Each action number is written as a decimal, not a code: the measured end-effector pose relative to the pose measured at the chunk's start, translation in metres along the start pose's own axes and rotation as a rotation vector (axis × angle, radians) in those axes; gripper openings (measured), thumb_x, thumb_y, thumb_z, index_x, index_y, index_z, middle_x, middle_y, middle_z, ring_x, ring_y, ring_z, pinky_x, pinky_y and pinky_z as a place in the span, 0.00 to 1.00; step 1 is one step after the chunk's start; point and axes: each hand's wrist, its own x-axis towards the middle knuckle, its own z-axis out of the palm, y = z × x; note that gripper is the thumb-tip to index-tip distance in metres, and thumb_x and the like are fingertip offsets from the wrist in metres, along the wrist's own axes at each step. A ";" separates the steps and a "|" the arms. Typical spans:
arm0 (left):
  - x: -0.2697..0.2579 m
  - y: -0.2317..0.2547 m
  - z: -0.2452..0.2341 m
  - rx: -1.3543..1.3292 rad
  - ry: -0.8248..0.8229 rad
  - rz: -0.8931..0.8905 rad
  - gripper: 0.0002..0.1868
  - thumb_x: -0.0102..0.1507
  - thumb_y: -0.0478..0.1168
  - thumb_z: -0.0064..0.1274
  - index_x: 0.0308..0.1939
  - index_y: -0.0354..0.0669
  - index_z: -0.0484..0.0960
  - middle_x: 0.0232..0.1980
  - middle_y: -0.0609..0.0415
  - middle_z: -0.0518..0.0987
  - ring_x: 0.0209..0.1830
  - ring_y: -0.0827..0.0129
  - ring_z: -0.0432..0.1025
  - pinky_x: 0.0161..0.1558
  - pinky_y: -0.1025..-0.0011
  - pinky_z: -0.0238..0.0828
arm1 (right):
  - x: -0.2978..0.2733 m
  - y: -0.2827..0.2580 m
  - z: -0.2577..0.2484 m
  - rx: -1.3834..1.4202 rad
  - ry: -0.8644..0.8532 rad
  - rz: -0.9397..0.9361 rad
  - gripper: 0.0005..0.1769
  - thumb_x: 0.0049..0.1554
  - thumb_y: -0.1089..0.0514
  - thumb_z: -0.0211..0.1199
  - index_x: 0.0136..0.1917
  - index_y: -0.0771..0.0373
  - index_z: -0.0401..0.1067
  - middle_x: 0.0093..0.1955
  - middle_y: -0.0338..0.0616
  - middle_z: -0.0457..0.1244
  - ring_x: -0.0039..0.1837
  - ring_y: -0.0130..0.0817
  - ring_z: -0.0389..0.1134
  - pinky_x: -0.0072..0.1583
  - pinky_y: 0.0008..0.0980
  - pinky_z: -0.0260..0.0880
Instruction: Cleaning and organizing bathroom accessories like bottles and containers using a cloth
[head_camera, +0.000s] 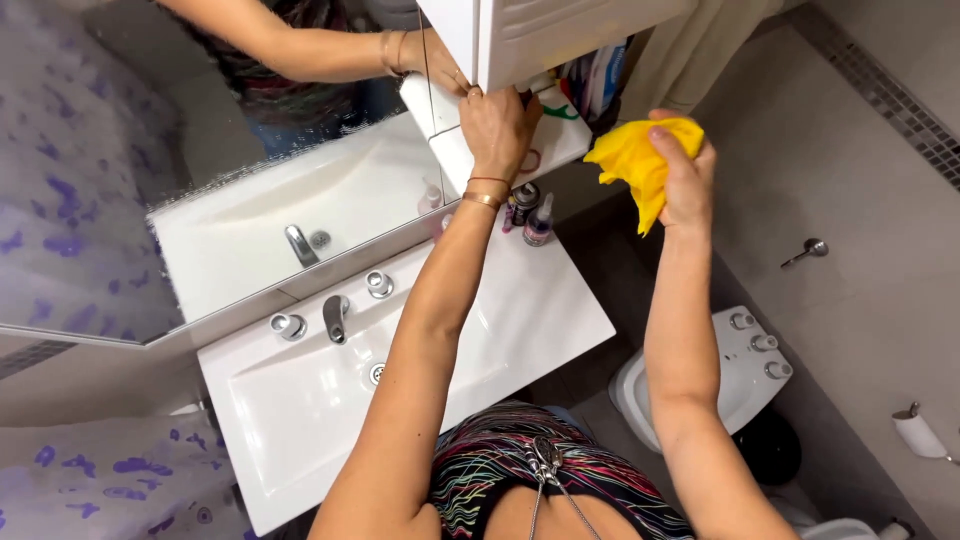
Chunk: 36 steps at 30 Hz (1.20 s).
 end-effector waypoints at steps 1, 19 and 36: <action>-0.002 0.000 -0.001 -0.089 0.076 -0.003 0.18 0.47 0.51 0.52 0.09 0.44 0.71 0.13 0.50 0.69 0.18 0.56 0.64 0.22 0.63 0.55 | 0.003 0.001 -0.002 -0.036 -0.035 0.007 0.12 0.45 0.55 0.62 0.43 0.57 0.69 0.42 0.40 0.59 0.46 0.31 0.63 0.43 0.25 0.67; -0.065 -0.049 -0.148 -1.099 0.016 -0.596 0.17 0.47 0.35 0.55 0.39 0.44 0.69 0.37 0.57 0.74 0.34 0.74 0.73 0.40 0.81 0.72 | 0.030 -0.029 0.099 -1.528 -0.621 0.091 0.30 0.41 0.39 0.56 0.55 0.51 0.65 0.55 0.46 0.57 0.55 0.40 0.57 0.51 0.36 0.58; -0.095 -0.072 -0.127 -1.374 -0.035 -0.624 0.21 0.51 0.33 0.53 0.43 0.44 0.61 0.42 0.53 0.67 0.38 0.67 0.72 0.41 0.76 0.70 | 0.013 -0.035 0.132 -1.721 -0.757 0.231 0.26 0.35 0.50 0.61 0.47 0.62 0.67 0.43 0.44 0.59 0.40 0.37 0.59 0.37 0.32 0.57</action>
